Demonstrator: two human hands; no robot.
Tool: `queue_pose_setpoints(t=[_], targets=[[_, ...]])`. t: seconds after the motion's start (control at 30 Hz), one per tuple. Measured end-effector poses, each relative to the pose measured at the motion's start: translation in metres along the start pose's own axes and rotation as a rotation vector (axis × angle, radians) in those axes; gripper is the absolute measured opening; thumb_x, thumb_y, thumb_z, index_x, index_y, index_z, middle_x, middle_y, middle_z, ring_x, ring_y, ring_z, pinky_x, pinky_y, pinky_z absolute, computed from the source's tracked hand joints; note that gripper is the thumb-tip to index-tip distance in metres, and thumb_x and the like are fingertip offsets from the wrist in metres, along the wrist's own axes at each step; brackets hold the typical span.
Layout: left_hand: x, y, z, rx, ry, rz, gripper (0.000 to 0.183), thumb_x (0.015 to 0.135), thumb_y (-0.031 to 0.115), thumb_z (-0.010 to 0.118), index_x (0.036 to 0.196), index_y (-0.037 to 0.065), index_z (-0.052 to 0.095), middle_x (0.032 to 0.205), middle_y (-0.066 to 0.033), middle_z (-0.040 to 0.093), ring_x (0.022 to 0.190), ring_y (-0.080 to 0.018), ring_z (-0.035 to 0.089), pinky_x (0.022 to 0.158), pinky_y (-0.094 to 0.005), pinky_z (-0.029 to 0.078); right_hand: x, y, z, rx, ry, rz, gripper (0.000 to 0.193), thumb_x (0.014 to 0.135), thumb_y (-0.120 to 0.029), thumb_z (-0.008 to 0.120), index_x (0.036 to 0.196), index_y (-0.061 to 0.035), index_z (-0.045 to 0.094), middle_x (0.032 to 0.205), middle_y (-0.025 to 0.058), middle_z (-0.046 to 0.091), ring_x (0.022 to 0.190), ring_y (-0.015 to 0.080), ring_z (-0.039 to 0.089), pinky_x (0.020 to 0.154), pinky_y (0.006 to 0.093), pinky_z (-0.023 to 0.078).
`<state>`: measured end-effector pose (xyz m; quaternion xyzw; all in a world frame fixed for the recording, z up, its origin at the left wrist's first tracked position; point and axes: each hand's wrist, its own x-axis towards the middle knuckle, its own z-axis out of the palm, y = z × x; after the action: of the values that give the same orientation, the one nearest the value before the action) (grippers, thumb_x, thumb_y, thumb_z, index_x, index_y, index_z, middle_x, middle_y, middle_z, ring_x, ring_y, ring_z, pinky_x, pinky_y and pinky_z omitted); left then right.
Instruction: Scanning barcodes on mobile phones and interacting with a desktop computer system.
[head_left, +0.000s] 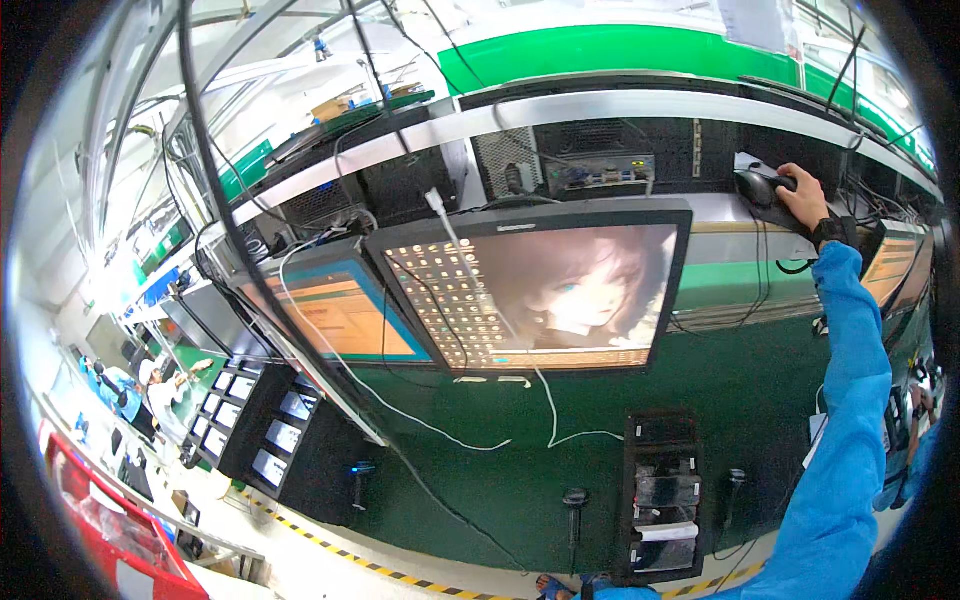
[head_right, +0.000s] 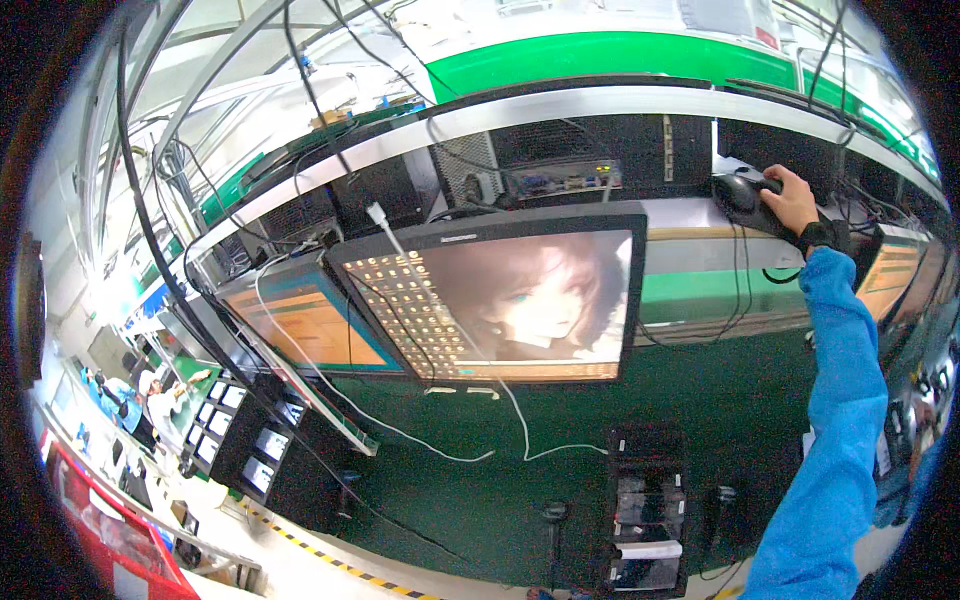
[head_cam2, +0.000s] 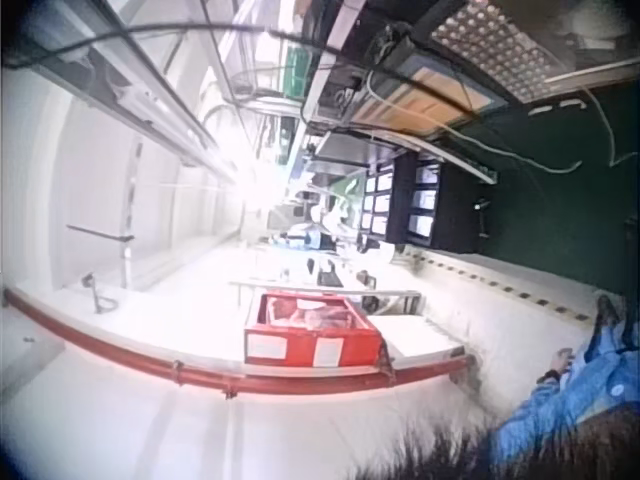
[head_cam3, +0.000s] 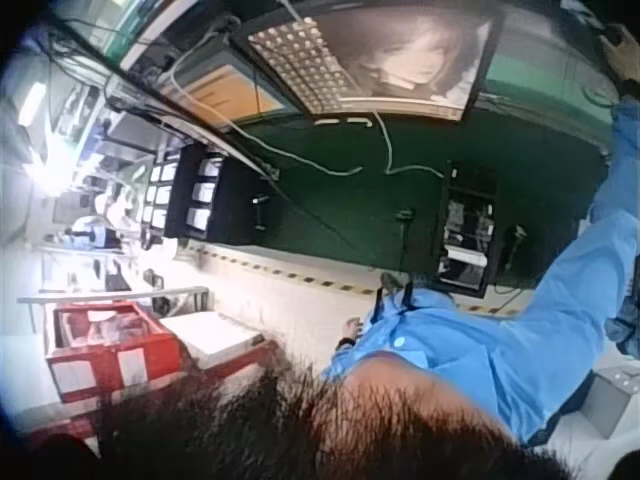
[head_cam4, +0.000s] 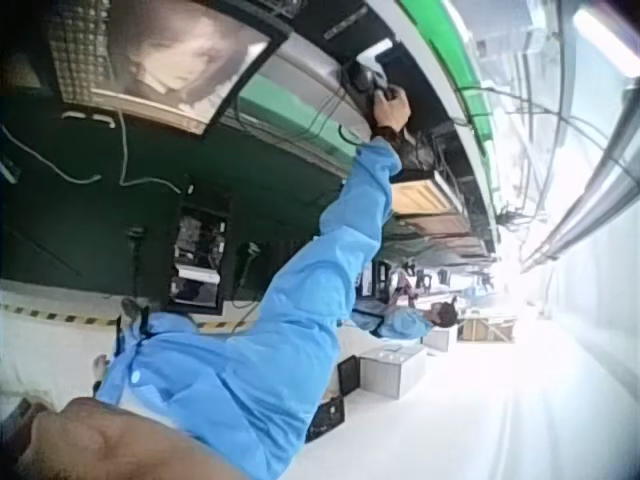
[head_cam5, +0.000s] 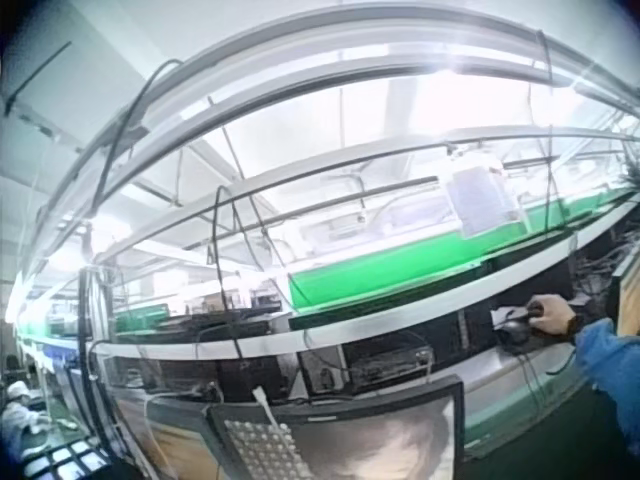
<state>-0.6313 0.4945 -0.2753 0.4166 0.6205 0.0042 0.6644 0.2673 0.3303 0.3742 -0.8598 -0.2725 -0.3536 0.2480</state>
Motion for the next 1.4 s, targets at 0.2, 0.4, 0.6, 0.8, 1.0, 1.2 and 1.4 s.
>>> queue_pose_setpoints(t=[0.2,0.4,0.6,0.8,1.0,1.2,1.4], targets=[[0.010,0.068,-0.011,-0.104,0.068,0.083,0.032,0.092,0.027,0.052,0.117,0.008,0.058,0.092,-0.0133,0.067,0.070,-0.0217,0.064,0.056,-0.0345,0.054,0.003,0.017,-0.007,-0.010,-0.016,-0.017,0.039,0.074,-0.019,0.064,0.111,-0.0044,0.061,0.109,0.0174,0.065,0.105,0.0334,0.061,0.094,0.0369,0.046],[0.035,0.034,-0.029,-0.105,0.027,0.108,0.038,0.091,0.034,0.054,0.116,0.007,0.058,0.091,-0.0124,0.068,0.067,-0.0199,0.062,0.054,-0.0339,0.051,0.005,0.021,0.005,-0.030,-0.017,-0.010,0.037,0.075,-0.019,0.063,0.109,-0.0044,0.062,0.106,0.0182,0.065,0.104,0.0334,0.062,0.093,0.0376,0.046],[0.060,-0.009,-0.040,0.024,0.050,0.268,0.037,0.087,0.034,0.059,0.103,0.002,0.068,0.089,-0.0131,0.069,0.060,-0.0181,0.058,0.051,-0.0331,0.048,0.007,0.022,-0.002,-0.055,-0.015,-0.029,0.036,0.075,-0.019,0.063,0.108,-0.0038,0.061,0.104,0.0189,0.065,0.102,0.0340,0.062,0.090,0.0376,0.048],[0.080,-0.013,-0.039,0.102,0.060,0.350,0.040,0.085,0.033,0.061,0.104,-0.002,0.067,0.094,-0.0154,0.069,0.077,-0.0218,0.064,0.072,-0.0347,0.053,0.008,0.026,-0.004,0.004,0.001,-0.074,0.038,0.074,-0.019,0.062,0.109,-0.0034,0.060,0.106,0.0186,0.065,0.104,0.0335,0.061,0.092,0.0372,0.047],[0.089,-0.010,-0.024,0.093,0.058,0.317,0.032,0.086,0.025,0.063,0.104,0.000,0.068,0.096,-0.0152,0.069,0.086,-0.0217,0.065,0.079,-0.0337,0.052,0.006,0.013,-0.007,0.000,-0.066,-0.012,0.038,0.074,-0.018,0.062,0.109,-0.0023,0.060,0.106,0.0170,0.065,0.106,0.0308,0.062,0.093,0.0355,0.046],[0.088,-0.015,-0.018,0.065,0.029,0.346,0.029,0.086,0.024,0.064,0.103,0.001,0.069,0.094,-0.0142,0.070,0.085,-0.0210,0.065,0.078,-0.0325,0.052,0.009,0.019,-0.004,0.067,-0.035,-0.016,0.036,0.074,-0.015,0.061,0.108,-0.0034,0.061,0.105,0.0160,0.066,0.103,0.0303,0.063,0.092,0.0356,0.046],[0.075,-0.010,-0.015,0.052,0.046,0.326,0.028,0.086,0.023,0.064,0.101,0.000,0.069,0.091,-0.0142,0.070,0.083,-0.0207,0.066,0.077,-0.0317,0.053,0.010,0.020,-0.002,0.030,-0.053,0.033,0.036,0.073,-0.015,0.062,0.108,-0.0049,0.062,0.103,0.0150,0.067,0.102,0.0301,0.063,0.091,0.0345,0.046]])
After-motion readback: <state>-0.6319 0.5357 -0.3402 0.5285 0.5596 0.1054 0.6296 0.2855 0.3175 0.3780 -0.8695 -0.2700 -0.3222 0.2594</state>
